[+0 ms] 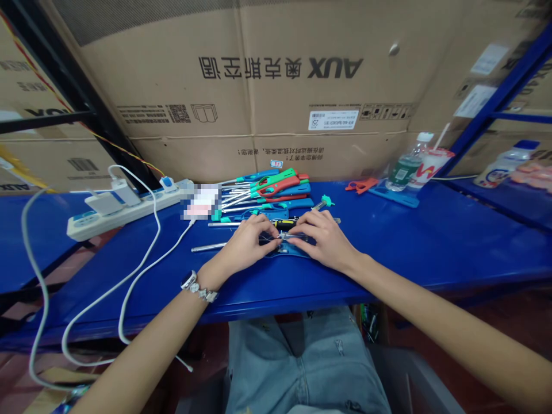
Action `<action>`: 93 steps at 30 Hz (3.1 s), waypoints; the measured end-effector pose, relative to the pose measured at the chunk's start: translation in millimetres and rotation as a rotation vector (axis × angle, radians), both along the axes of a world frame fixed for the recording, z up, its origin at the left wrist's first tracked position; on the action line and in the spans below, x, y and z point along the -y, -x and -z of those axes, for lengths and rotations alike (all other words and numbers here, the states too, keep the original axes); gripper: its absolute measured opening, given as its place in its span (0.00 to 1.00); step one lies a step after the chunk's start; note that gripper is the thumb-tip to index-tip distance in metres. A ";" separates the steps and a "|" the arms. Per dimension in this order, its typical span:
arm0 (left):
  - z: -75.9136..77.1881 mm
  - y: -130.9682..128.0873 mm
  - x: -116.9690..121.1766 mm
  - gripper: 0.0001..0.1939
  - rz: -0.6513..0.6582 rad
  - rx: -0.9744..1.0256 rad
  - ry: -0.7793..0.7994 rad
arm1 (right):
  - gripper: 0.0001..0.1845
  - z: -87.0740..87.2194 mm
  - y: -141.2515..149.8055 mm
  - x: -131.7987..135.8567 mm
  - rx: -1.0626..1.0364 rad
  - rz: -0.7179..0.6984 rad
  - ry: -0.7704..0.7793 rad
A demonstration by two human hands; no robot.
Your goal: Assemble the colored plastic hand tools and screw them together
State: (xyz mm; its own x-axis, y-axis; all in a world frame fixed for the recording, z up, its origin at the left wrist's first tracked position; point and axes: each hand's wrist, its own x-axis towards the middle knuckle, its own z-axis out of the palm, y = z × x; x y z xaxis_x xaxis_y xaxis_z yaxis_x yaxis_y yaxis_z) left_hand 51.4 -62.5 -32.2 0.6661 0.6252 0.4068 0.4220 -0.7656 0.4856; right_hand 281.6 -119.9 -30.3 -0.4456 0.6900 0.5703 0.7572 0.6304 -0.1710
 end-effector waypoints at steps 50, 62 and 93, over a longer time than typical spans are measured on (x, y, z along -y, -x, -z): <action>-4.2 26.1 0.6 0.14 0.064 -0.147 -0.005 | 0.13 -8.8 -11.8 -2.1 0.291 -0.069 0.077; -10.0 33.8 -0.5 0.22 0.198 -0.356 -0.470 | 0.14 -12.9 -13.4 -2.8 0.404 -0.061 -0.001; -0.8 36.4 1.5 0.20 0.075 -0.325 -0.449 | 0.10 -18.5 47.5 -19.7 0.403 -0.047 0.096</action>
